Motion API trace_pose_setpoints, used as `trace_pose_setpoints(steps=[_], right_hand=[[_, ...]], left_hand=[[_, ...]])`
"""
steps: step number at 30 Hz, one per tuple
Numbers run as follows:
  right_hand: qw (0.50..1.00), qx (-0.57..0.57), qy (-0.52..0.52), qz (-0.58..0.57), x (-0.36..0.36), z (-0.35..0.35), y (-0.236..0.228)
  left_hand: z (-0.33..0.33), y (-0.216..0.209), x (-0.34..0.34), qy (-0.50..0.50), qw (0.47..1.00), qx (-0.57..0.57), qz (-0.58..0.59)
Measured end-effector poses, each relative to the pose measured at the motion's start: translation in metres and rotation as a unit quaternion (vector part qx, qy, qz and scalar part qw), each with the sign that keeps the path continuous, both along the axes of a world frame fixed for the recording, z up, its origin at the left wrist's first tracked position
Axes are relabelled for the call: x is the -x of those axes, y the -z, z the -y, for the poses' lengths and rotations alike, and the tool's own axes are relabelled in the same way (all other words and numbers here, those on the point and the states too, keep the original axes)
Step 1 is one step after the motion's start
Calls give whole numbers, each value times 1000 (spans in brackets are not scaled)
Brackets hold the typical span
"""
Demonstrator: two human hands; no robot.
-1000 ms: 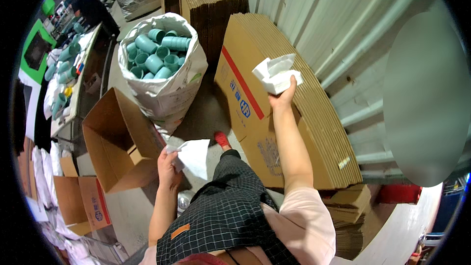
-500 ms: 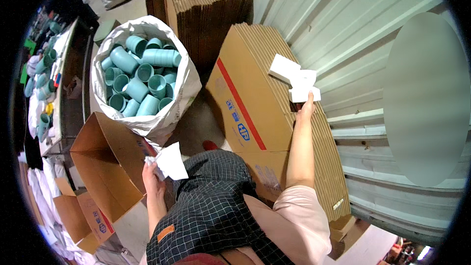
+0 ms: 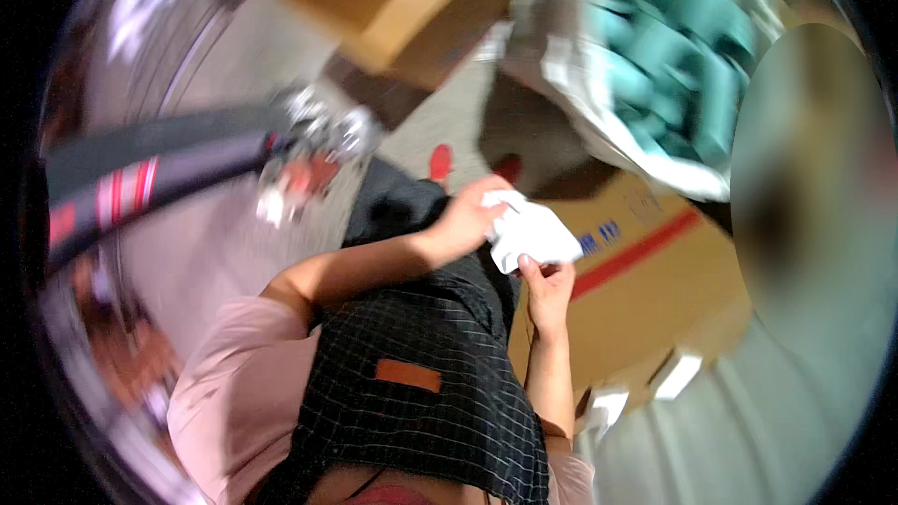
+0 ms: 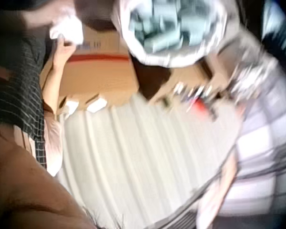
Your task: The person assembles components of water bottles by attaching straps and inserting internal parts, then places the finished bottles into a cardboard box.
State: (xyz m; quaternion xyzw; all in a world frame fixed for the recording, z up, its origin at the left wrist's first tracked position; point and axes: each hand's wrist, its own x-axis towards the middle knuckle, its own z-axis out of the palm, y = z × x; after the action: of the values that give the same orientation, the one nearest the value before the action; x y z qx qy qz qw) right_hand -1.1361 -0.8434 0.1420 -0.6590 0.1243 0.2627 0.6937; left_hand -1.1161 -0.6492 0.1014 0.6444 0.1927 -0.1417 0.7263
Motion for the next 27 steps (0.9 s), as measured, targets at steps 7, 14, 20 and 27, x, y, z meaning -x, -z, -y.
trace_pose_setpoints(steps=[7,14,20,27], right_hand=[[945,16,-327,11,62,-188,19],[822,-111,-442,-341,178,-370,44],[796,34,-554,-243,318,-560,97],[815,65,-576,-3,351,-801,325]], left_hand=[[-107,-6,166,-156,985,-67,-23],[-269,21,357,-283,957,-62,19],[-381,70,563,-554,827,40,-83],[-401,171,660,-722,673,45,-152]])
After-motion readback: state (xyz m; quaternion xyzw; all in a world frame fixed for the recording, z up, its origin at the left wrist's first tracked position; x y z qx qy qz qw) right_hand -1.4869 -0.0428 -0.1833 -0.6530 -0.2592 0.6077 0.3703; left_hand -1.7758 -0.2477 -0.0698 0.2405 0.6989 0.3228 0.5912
